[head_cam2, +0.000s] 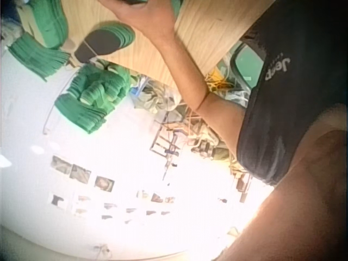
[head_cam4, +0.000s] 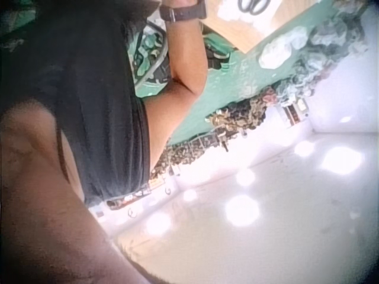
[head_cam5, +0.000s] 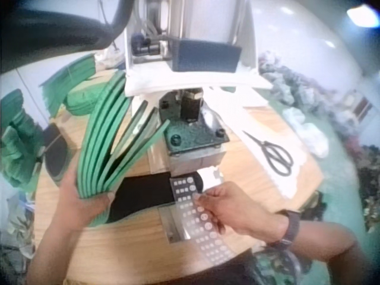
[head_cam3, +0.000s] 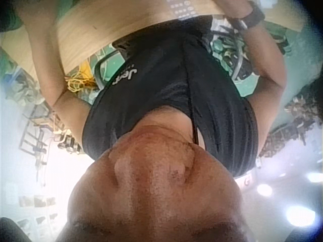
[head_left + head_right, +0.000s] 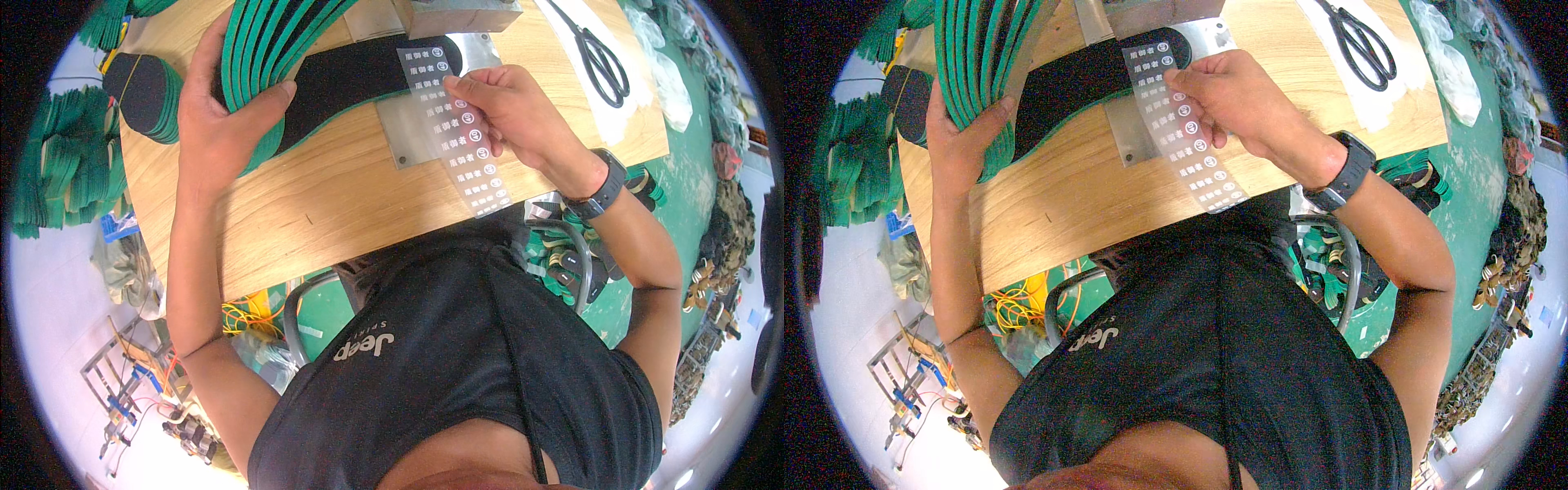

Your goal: The person organizes a stack of green shoe insoles by hand, cuts a strip of labels from a plastic sheet using scissors, and places individual insoles into a metal fixture on a workbench to align the labels.

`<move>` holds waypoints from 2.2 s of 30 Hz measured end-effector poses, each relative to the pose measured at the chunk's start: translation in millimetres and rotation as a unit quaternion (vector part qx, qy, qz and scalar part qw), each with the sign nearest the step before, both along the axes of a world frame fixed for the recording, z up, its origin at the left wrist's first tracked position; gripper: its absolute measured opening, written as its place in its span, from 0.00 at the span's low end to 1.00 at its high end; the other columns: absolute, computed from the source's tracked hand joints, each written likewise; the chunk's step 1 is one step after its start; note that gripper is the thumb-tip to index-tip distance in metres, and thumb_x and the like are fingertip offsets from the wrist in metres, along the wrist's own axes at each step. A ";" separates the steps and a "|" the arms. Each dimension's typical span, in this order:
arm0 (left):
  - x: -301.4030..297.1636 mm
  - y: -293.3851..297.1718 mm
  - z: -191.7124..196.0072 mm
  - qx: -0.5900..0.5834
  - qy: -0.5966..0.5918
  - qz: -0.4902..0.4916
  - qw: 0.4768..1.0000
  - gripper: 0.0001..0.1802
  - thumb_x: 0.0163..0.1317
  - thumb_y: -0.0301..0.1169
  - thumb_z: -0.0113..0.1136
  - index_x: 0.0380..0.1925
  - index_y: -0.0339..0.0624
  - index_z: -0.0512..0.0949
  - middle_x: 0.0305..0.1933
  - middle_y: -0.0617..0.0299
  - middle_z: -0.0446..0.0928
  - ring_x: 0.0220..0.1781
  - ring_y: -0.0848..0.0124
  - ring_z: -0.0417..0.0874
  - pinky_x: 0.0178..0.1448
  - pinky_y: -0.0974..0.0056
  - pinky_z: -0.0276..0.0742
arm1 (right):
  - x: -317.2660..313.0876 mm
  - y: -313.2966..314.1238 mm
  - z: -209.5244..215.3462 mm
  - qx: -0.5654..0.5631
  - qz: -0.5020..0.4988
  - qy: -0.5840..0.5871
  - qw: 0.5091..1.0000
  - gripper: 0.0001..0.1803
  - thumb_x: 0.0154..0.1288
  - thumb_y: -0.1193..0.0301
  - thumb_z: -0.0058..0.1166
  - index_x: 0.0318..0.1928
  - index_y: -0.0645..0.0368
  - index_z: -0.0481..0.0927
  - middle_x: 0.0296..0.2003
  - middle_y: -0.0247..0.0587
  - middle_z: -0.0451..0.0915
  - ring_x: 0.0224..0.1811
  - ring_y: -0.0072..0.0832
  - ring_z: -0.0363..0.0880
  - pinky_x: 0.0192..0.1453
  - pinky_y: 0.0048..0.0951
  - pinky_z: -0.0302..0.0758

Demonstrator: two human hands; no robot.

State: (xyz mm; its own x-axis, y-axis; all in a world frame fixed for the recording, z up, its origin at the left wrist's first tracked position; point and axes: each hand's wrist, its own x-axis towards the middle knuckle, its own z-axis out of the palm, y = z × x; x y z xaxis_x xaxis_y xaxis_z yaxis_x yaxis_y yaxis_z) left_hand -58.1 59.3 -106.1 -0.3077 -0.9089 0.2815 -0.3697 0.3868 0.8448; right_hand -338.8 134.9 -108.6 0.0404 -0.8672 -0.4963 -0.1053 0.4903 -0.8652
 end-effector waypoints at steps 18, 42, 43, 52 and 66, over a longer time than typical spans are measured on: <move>-11.5 6.7 9.0 -0.017 0.019 -0.011 1.000 0.26 0.48 0.28 0.69 0.49 0.37 0.73 0.46 0.60 0.79 0.45 0.73 0.77 0.53 0.67 0.71 | -4.3 1.3 -3.5 -0.020 0.000 -0.006 1.000 0.17 0.66 0.64 0.52 0.25 0.64 0.78 0.13 0.34 0.72 0.10 0.19 0.68 0.10 0.21 0.64; -38.1 9.1 17.0 -0.083 -0.304 -0.053 0.948 0.39 0.43 0.33 0.71 0.58 0.36 0.67 0.49 0.48 0.78 0.50 0.61 0.80 0.54 0.63 0.74 | -9.5 39.7 2.7 -0.099 -0.005 0.008 0.995 0.15 0.65 0.65 0.52 0.26 0.63 0.78 0.16 0.29 0.72 0.15 0.15 0.67 0.16 0.18 0.62; -35.5 7.2 15.2 -0.093 -0.306 -0.050 0.946 0.38 0.45 0.31 0.70 0.58 0.35 0.67 0.48 0.50 0.79 0.49 0.65 0.81 0.53 0.64 0.74 | -12.9 50.8 0.0 -0.081 -0.032 0.000 0.996 0.15 0.65 0.64 0.52 0.27 0.62 0.78 0.16 0.29 0.72 0.15 0.14 0.67 0.17 0.18 0.62; -21.7 1.6 14.0 0.055 -0.123 -0.101 0.986 0.33 0.48 0.25 0.66 0.57 0.36 0.69 0.46 0.57 0.79 0.47 0.73 0.79 0.53 0.69 0.72 | -11.0 37.4 12.2 -0.060 0.079 0.049 0.994 0.16 0.66 0.62 0.51 0.27 0.62 0.78 0.15 0.28 0.71 0.14 0.14 0.66 0.17 0.17 0.63; 13.1 -8.1 14.9 0.066 0.015 0.035 0.997 0.11 0.50 0.27 0.64 0.34 0.35 0.79 0.31 0.63 0.79 0.31 0.77 0.76 0.38 0.71 0.71 | -6.6 6.7 4.2 -0.028 0.044 0.019 0.998 0.16 0.64 0.63 0.54 0.24 0.62 0.77 0.14 0.32 0.72 0.12 0.18 0.69 0.13 0.20 0.66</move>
